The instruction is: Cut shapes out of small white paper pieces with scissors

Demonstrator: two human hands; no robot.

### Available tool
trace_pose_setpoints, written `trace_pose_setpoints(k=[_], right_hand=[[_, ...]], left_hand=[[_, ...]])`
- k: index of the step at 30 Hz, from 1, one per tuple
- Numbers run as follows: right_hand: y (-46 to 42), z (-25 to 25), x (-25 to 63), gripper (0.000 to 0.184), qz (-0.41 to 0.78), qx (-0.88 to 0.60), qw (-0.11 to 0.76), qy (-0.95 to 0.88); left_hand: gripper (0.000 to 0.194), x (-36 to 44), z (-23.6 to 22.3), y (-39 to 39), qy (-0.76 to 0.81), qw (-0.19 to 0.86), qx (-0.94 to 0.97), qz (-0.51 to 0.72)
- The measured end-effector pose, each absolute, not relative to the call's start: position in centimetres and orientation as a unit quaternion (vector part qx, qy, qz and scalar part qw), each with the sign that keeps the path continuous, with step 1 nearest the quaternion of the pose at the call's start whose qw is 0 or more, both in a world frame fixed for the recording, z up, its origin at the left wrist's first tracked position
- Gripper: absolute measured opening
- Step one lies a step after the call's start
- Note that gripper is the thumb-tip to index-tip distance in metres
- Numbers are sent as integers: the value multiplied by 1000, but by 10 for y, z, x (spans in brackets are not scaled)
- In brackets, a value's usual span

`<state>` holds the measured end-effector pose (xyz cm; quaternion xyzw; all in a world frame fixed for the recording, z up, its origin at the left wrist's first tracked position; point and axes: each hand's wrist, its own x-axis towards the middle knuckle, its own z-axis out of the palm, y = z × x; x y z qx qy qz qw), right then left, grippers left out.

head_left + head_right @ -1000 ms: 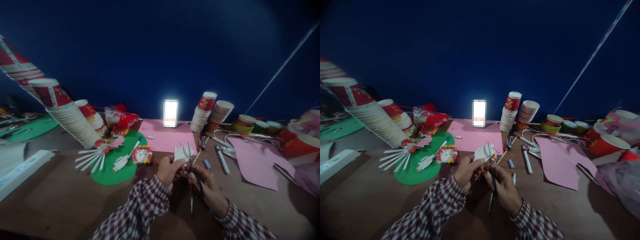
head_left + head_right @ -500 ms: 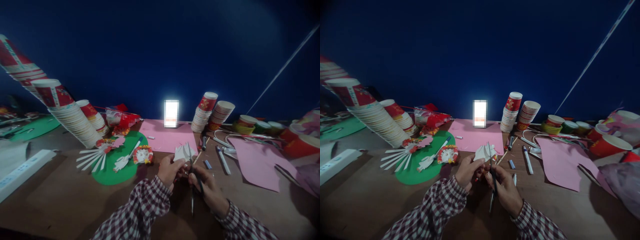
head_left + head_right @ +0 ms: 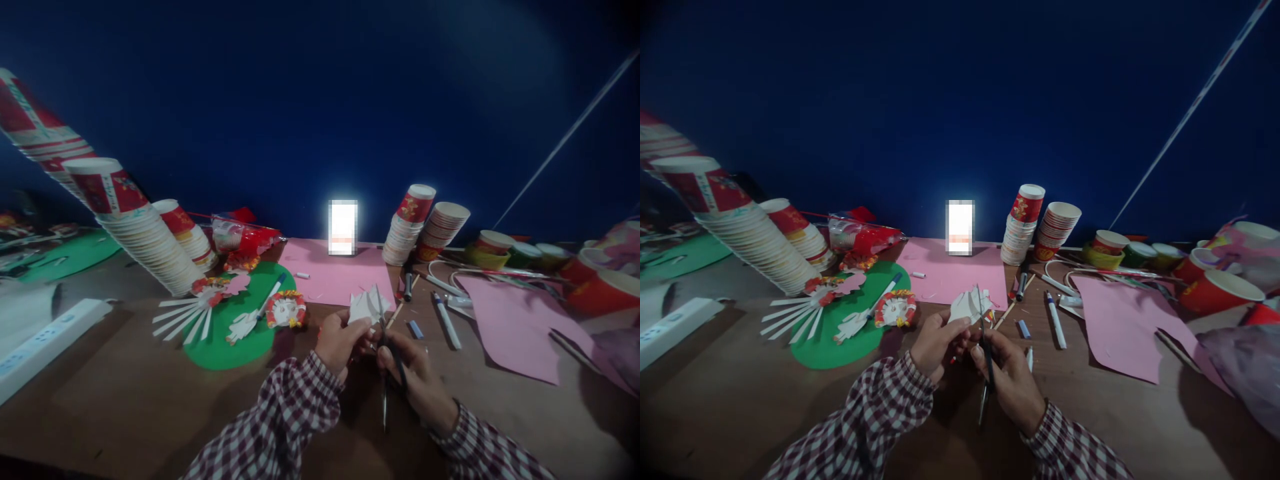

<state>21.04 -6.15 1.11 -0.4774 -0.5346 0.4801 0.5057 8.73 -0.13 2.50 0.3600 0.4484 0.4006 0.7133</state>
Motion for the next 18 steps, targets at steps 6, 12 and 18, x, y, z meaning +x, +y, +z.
trace_pose_setpoints(k=[6,12,18], right_hand=[[-61,11,211,27,492,-476,504,-527],[-62,9,210,27,499,-477,504,-520],[-61,12,209,31,491,-490,500,-518]], left_hand=[[18,86,23,-2,446,712,366,400],[18,87,26,-2,443,714,356,408],[27,89,23,-3,431,719,339,426]])
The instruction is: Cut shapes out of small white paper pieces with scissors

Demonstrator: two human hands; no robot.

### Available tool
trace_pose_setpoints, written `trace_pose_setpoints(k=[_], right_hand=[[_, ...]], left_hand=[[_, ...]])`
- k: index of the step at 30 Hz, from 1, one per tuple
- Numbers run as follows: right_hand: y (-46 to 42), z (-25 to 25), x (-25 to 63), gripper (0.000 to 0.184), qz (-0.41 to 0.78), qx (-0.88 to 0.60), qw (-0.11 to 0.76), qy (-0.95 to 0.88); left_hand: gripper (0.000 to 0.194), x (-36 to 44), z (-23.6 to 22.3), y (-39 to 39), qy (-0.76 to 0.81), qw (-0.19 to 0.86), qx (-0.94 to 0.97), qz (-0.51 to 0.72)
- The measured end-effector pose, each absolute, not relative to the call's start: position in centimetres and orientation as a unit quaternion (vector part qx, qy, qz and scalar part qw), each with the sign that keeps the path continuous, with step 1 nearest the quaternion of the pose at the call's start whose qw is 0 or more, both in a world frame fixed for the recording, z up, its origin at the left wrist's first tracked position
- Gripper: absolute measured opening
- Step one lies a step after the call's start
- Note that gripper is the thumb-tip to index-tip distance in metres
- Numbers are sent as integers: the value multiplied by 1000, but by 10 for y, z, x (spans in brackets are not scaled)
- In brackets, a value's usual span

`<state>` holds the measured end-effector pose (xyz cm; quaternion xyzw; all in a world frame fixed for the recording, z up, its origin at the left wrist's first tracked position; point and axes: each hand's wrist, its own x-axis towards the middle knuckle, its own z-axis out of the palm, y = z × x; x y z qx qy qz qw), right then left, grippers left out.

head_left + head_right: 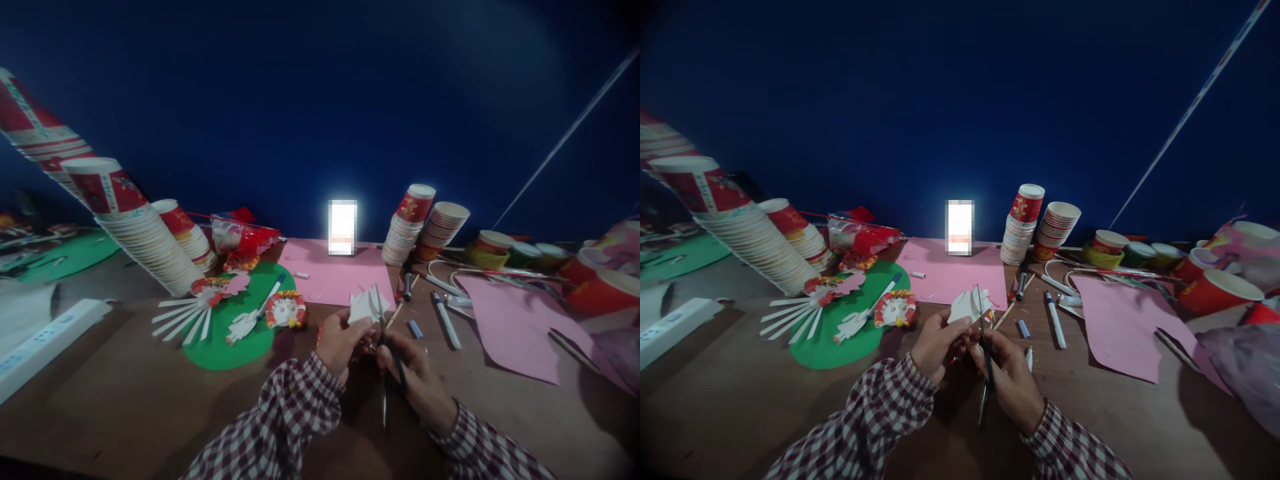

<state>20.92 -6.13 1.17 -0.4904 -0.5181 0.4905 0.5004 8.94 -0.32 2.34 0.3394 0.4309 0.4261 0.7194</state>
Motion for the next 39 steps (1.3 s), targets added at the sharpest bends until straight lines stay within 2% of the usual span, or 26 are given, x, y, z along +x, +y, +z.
trace_pose_setpoints(k=[12,39], right_hand=[[-61,11,209,30,477,-486,499,-536],[-62,10,209,28,459,-493,500,-544]], left_hand=[[20,89,23,-3,459,701,363,407],[23,89,19,-4,463,698,365,407]])
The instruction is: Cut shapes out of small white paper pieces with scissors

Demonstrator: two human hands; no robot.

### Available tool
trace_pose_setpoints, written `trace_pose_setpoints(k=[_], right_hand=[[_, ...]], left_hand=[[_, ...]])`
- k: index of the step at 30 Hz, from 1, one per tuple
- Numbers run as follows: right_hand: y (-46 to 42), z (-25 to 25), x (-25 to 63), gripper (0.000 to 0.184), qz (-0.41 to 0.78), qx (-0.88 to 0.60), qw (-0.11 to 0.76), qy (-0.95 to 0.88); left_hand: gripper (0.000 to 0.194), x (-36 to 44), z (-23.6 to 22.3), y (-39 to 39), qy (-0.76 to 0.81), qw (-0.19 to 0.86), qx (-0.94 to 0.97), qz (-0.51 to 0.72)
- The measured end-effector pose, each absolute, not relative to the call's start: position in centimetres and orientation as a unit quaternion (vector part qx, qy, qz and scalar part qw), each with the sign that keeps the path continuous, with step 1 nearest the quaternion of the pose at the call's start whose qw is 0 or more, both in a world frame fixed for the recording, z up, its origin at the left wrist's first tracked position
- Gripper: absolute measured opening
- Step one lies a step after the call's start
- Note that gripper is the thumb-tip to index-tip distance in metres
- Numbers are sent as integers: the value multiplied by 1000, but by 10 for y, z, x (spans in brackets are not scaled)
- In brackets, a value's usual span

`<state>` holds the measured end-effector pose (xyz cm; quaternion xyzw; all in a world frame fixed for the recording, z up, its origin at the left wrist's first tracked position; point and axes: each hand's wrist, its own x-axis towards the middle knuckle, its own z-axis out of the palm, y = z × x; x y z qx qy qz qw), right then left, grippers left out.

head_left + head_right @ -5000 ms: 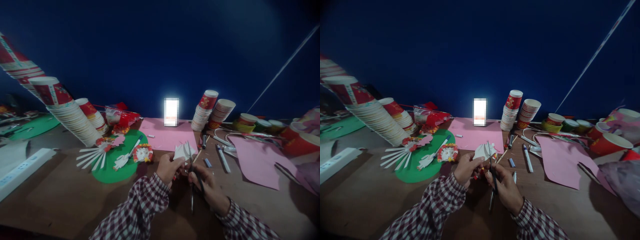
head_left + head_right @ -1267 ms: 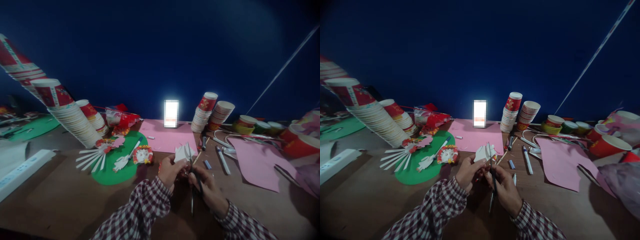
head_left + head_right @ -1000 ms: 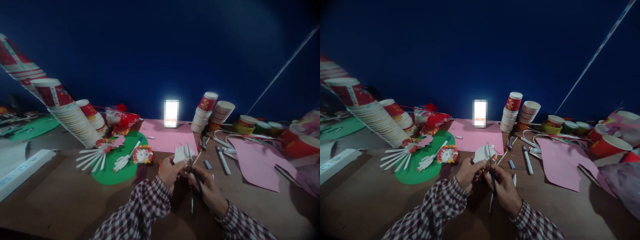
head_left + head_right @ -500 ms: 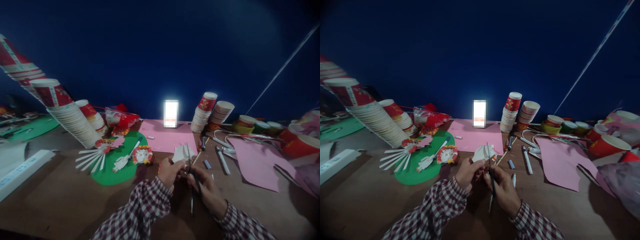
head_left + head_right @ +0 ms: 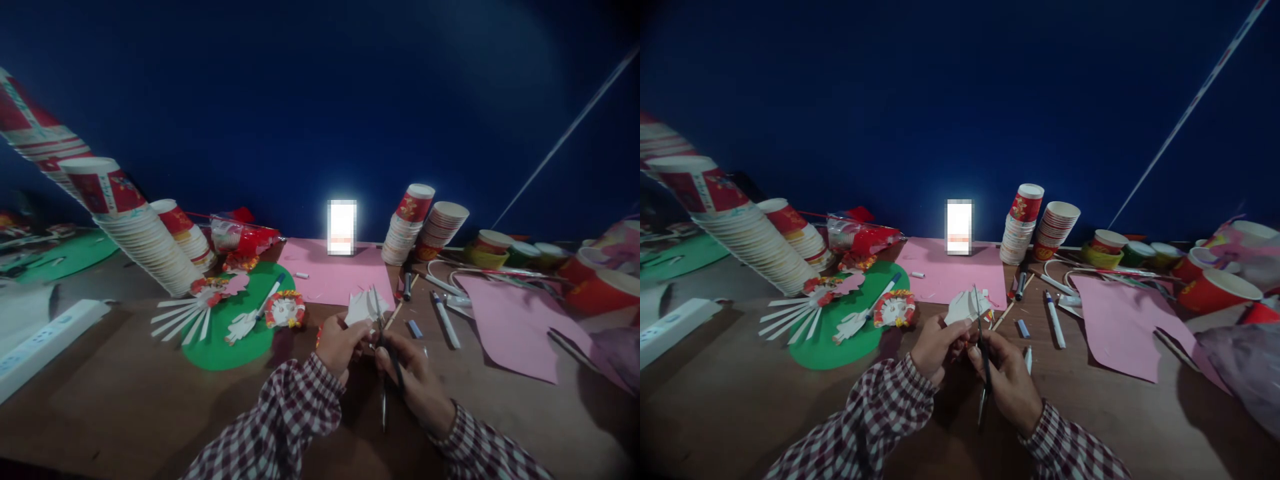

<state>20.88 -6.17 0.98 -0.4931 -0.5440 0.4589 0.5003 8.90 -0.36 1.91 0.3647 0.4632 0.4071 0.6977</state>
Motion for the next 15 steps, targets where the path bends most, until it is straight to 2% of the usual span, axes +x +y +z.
trace_pose_setpoints(k=[15], right_hand=[[-62,9,208,30,452,-495,507,-542]], left_hand=[[22,90,23,-4,468,704,346,407]])
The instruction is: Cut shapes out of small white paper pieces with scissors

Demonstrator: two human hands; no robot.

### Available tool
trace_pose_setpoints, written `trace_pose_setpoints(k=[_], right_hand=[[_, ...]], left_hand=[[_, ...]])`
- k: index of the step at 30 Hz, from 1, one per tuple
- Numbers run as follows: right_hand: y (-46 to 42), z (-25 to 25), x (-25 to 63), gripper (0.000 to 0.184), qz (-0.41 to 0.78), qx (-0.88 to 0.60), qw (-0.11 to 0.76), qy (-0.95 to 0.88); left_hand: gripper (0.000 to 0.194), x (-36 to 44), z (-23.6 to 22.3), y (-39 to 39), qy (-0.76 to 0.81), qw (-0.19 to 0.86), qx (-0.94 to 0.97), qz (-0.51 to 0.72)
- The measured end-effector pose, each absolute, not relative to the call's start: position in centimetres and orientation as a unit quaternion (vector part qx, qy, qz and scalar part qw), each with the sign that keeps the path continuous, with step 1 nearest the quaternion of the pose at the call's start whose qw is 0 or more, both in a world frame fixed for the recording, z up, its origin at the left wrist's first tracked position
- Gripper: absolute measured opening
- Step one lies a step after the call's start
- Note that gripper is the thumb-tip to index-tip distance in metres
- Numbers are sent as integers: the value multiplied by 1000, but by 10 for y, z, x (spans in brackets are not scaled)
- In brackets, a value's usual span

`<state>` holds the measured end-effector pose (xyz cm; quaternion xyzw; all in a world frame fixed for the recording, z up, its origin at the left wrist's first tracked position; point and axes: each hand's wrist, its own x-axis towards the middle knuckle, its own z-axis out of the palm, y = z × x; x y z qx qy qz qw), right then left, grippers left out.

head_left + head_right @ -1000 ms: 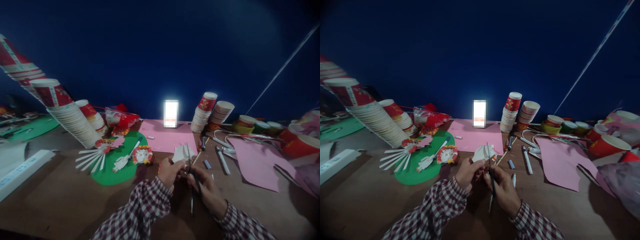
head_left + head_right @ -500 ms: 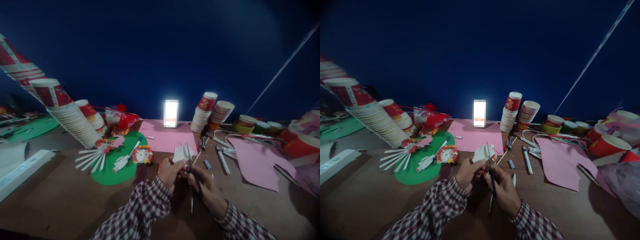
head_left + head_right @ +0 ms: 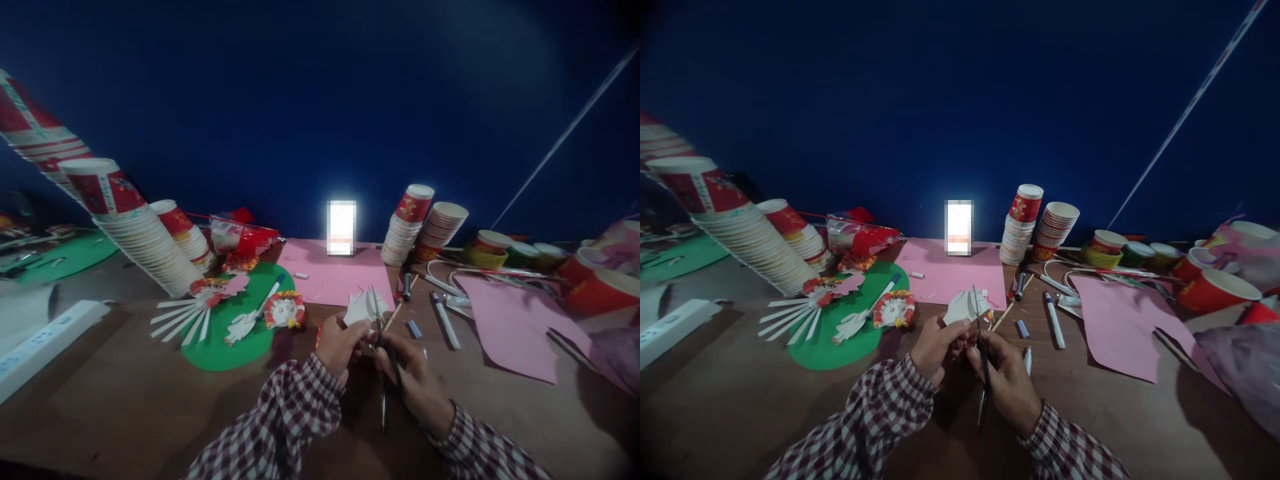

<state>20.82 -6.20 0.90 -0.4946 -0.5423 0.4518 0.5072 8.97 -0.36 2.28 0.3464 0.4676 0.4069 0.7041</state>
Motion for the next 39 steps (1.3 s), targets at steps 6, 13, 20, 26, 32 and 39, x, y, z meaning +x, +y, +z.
trace_pose_setpoints(k=[6,13,20,26,32,39], right_hand=[[-62,9,209,28,456,-491,507,-543],[-61,10,208,29,463,-488,505,-540],[-60,5,209,30,484,-477,506,-531],[-61,5,210,28,489,-466,501,-541],[-60,8,210,28,486,-472,463,-572],[-65,12,212,26,509,-467,426,-584]], left_hand=[[21,90,22,-3,463,704,348,411],[16,90,20,-3,457,704,352,414],[16,91,20,-4,445,702,365,420],[22,89,22,-4,450,704,338,433],[26,88,22,0,448,704,295,466],[29,82,28,10,448,686,232,525]])
